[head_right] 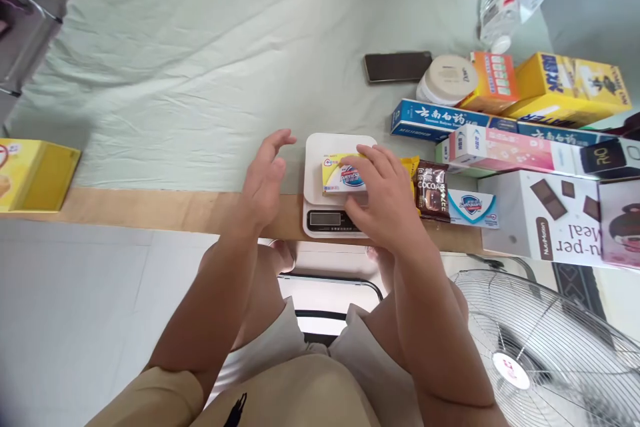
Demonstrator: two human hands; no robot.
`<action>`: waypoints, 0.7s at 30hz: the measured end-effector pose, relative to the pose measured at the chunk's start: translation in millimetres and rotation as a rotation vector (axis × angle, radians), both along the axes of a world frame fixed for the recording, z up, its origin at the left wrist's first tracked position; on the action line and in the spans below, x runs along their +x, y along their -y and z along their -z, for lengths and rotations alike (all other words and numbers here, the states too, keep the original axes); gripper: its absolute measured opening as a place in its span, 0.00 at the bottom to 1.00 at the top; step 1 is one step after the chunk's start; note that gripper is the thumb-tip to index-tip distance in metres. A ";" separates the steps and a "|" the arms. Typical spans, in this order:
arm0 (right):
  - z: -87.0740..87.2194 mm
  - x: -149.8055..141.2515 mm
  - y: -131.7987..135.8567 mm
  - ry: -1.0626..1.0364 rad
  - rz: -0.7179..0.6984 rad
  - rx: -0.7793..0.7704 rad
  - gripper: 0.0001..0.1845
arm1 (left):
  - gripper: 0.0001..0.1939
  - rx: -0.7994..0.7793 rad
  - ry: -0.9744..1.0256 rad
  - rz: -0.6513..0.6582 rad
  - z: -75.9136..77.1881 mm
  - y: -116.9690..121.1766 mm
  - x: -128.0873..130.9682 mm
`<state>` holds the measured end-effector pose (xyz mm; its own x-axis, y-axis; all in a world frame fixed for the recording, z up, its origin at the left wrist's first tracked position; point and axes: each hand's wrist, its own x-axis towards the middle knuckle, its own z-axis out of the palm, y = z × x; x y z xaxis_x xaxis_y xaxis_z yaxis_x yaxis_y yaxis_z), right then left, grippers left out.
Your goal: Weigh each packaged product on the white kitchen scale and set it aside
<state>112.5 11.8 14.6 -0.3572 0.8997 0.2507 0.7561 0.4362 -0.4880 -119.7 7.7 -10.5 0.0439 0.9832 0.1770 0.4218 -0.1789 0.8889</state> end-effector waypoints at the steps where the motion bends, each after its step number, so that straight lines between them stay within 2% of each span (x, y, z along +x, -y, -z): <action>1: -1.2 1.2 -2.4 0.008 -0.001 0.000 0.27 | 0.31 0.016 0.005 -0.024 -2.5 1.8 -2.6; 4: -5.9 -1.5 -7.1 -0.006 -0.009 -0.008 0.22 | 0.29 0.042 0.009 -0.123 -11.5 10.9 -16.2; 7: -10.1 -19.3 -2.5 -0.058 -0.070 0.027 0.19 | 0.28 0.041 -0.011 -0.216 -20.4 27.3 -39.5; 10: -13.4 -50.6 12.2 -0.126 -0.140 0.052 0.19 | 0.26 -0.001 -0.045 -0.322 -25.7 48.5 -68.4; 14: -17.1 -101.7 32.0 -0.183 -0.178 -0.028 0.22 | 0.22 -0.067 -0.038 -0.572 -25.8 68.6 -104.6; 17: -19.7 -145.8 37.3 -0.176 -0.182 -0.124 0.22 | 0.20 0.029 0.088 -0.776 -21.0 69.5 -131.8; 21: -21.0 -210.9 38.0 -0.136 -0.216 -0.217 0.21 | 0.22 0.178 0.414 -1.066 -6.5 64.7 -182.7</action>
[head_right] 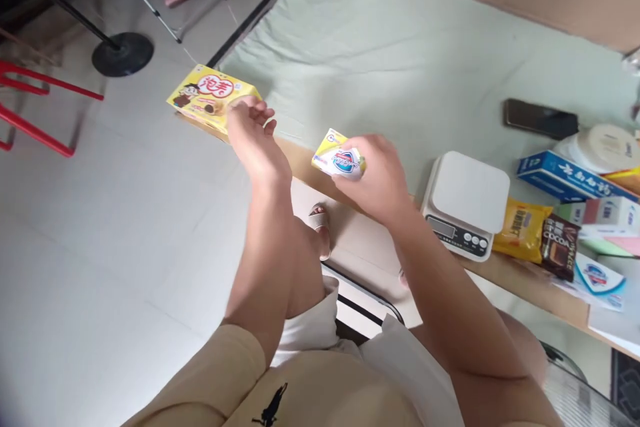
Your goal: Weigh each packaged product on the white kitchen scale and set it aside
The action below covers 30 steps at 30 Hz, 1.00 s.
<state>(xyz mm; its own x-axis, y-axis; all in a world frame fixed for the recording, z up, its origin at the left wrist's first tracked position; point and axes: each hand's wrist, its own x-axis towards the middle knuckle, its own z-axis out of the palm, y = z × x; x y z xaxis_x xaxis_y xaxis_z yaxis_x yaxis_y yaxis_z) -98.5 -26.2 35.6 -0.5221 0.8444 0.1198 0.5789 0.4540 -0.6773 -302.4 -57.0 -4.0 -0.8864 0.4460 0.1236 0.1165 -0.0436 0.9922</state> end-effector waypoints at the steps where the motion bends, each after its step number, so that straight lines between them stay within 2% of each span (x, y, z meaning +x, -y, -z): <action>1: 0.9 -15.7 0.1 0.009 -0.029 -0.011 0.20 | 0.24 0.030 0.055 -0.088 4.8 1.6 -14.8; 4: 7.8 -58.4 -1.0 0.046 -0.125 -0.015 0.18 | 0.28 0.103 0.097 -0.360 20.4 15.9 -55.6; 6: 15.2 -84.2 -4.0 0.078 -0.160 0.005 0.18 | 0.26 0.141 0.041 -0.432 30.7 28.6 -74.5; 8: 23.4 -108.9 -8.4 0.099 -0.179 0.037 0.19 | 0.26 0.117 -0.065 -0.333 40.1 38.8 -84.9; 10: 30.9 -131.8 -12.6 0.119 -0.216 0.068 0.20 | 0.29 0.032 -0.168 -0.190 48.2 45.5 -88.7; 11: 34.2 -142.0 -14.0 0.131 -0.237 0.080 0.20 | 0.31 -0.011 -0.196 -0.167 51.7 48.0 -89.1; 14: 42.4 -165.6 -15.4 0.160 -0.281 0.091 0.20 | 0.33 -0.099 -0.194 -0.224 58.3 54.5 -89.7; 19: 50.7 -182.1 -14.1 0.156 -0.302 0.096 0.22 | 0.25 -0.067 -0.141 -0.279 57.3 60.6 -93.5; 22: 46.1 -171.3 -11.6 0.087 -0.293 0.134 0.24 | 0.23 -0.046 -0.172 -0.434 53.6 57.1 -93.5; 24: 36.6 -147.4 -7.6 0.027 -0.235 0.154 0.23 | 0.20 0.072 -0.183 -0.507 48.2 51.8 -89.5; 27: 19.3 -85.0 2.4 -0.101 -0.157 0.160 0.16 | 0.15 0.238 -0.150 -0.465 31.0 39.2 -72.4; 30: 8.9 -8.4 13.0 -0.299 -0.057 0.226 0.10 | 0.11 0.313 -0.108 -0.374 4.7 19.6 -36.1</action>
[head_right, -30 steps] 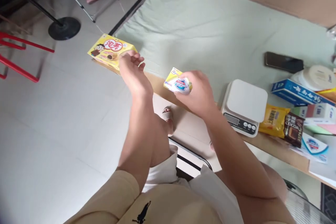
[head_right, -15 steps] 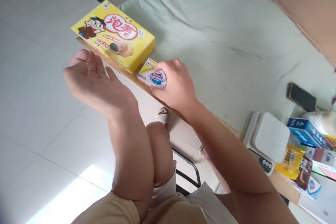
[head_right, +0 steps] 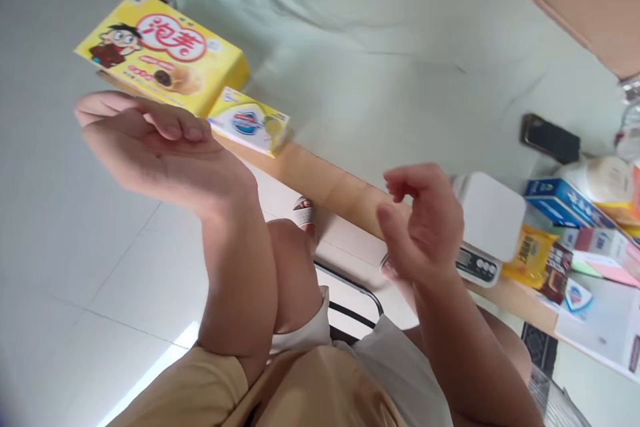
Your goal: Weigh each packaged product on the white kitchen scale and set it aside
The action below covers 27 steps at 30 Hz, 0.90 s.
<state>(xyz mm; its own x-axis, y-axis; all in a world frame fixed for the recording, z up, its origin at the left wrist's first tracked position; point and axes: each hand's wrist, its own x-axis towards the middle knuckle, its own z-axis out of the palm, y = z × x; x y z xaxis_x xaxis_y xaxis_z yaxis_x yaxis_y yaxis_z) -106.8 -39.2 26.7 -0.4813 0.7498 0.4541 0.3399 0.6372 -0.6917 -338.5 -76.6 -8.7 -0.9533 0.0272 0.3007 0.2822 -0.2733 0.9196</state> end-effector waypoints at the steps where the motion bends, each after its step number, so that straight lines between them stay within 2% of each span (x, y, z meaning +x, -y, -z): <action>1: -0.9 24.8 2.0 -0.058 0.049 0.034 0.10 | 0.11 0.054 0.006 0.054 -8.8 -7.7 16.8; 2: -0.7 48.5 2.7 -0.098 0.096 0.068 0.09 | 0.11 0.112 0.010 0.131 -16.8 -15.4 35.9; 4: 2.4 92.2 0.4 -0.130 0.164 0.109 0.09 | 0.13 0.185 -0.004 0.366 -28.3 -29.2 79.3; 6: 7.3 130.9 -4.3 -0.165 0.242 0.105 0.10 | 0.13 0.167 -0.042 0.624 -32.8 -38.5 126.5; 10: 14.3 194.9 -8.7 -0.333 0.496 0.115 0.08 | 0.10 -0.030 -0.181 1.073 -27.2 -45.2 213.9; 13: 12.8 237.0 -8.5 -0.394 0.676 0.036 0.05 | 0.08 -0.176 -0.379 1.287 -25.4 -51.5 267.5; 17: 8.4 289.4 -10.0 -0.312 0.841 -0.165 0.06 | 0.05 -0.311 -0.599 1.433 -33.8 -67.7 330.6; 19: 8.6 308.4 -10.3 -0.211 0.889 -0.265 0.08 | 0.04 -0.457 -0.699 1.473 -36.2 -75.4 356.9; 21: 10.1 319.0 -9.9 -0.121 0.895 -0.338 0.10 | 0.13 -0.663 -0.807 1.475 -33.8 -81.3 376.7; 24: 12.3 321.0 -9.4 -0.051 0.891 -0.382 0.12 | 0.34 -0.909 -0.935 1.452 -23.6 -86.4 394.5; 25: 12.5 319.7 -9.7 -0.041 0.884 -0.394 0.12 | 0.38 -0.936 -0.966 1.446 -20.1 -87.2 398.3; 27: 11.6 317.2 -10.6 -0.034 0.857 -0.416 0.13 | 0.39 -0.920 -1.022 1.437 -15.2 -87.8 404.4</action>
